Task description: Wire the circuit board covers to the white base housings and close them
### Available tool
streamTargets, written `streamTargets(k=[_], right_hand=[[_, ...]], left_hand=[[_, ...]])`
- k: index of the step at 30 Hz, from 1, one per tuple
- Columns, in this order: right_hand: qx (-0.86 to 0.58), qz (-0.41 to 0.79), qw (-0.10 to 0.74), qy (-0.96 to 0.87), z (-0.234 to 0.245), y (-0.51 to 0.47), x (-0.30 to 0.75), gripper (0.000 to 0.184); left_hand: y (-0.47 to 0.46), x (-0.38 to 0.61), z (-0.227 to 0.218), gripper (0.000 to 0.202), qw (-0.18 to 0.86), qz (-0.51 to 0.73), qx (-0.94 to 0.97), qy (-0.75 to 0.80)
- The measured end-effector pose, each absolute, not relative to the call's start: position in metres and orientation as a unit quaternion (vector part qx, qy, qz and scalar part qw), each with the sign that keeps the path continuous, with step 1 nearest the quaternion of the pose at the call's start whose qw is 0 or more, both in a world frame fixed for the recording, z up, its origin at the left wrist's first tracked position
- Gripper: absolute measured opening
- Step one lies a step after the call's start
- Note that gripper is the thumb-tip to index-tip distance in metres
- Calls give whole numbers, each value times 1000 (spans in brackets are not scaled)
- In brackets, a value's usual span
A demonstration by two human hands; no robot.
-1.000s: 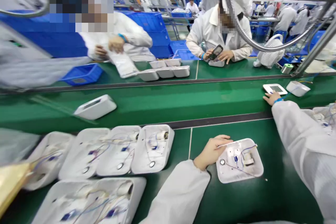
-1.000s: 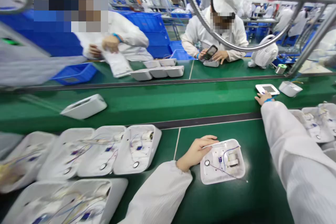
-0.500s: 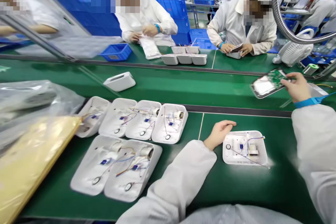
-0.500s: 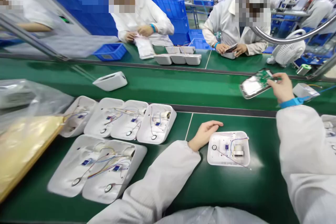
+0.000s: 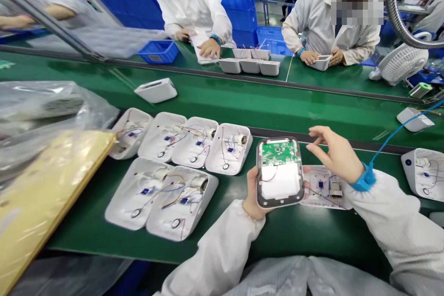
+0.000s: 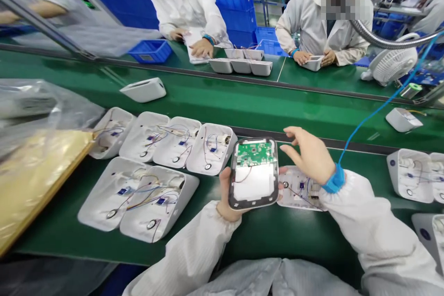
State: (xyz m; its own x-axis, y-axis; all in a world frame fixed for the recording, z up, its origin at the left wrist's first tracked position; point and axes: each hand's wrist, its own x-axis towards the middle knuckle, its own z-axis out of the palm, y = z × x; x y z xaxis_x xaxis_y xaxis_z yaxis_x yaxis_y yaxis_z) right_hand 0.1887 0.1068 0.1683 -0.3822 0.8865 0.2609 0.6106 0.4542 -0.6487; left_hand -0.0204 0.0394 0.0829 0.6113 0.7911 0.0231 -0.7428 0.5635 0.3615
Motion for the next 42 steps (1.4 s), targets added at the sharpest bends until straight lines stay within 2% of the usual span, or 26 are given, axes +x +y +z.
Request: streamTargets(k=[2, 5, 9, 12, 17, 21, 25, 27, 30, 33, 35, 37, 39, 42], right_hand=[[-527, 151, 231, -804, 167, 98, 205, 24], [-605, 111, 103, -782, 162, 76, 232, 34], [-614, 97, 23, -783, 144, 41, 247, 42], [-589, 79, 20, -804, 133, 28, 242, 44], [-564, 47, 71, -822, 122, 28, 233, 52], [-597, -2, 34, -802, 113, 28, 231, 53], [-607, -11, 11, -795, 110, 30, 228, 51], [-599, 13, 71, -798, 111, 31, 226, 51], [-562, 66, 215, -796, 113, 30, 222, 44], [-564, 186, 319, -739, 111, 26, 217, 31], [-584, 295, 365, -663, 111, 25, 213, 32], [-585, 416, 372, -588, 115, 28, 209, 39], [-557, 531, 342, -539, 122, 34, 205, 40], [-516, 596, 329, -519, 131, 42, 202, 35]], left_hand=[[41, -30, 77, 92, 861, 477, 146, 100], [46, -36, 75, 81, 821, 535, 142, 141], [51, -21, 81, 64, 772, 587, 163, 181], [56, 0, 83, 60, 773, 585, 179, 168], [63, 20, 70, 68, 810, 539, 183, 139], [63, 20, 55, 76, 841, 499, 169, 122], [62, 18, 52, 71, 852, 487, 163, 102], [62, 18, 53, 69, 850, 490, 163, 102], [61, 19, 54, 67, 840, 502, 169, 120], [58, 21, 51, 71, 825, 506, 195, 162], [54, 22, 50, 76, 816, 501, 222, 183], [49, 22, 51, 78, 810, 493, 251, 193], [43, 21, 52, 78, 799, 495, 274, 206], [36, 17, 55, 78, 792, 497, 263, 237]])
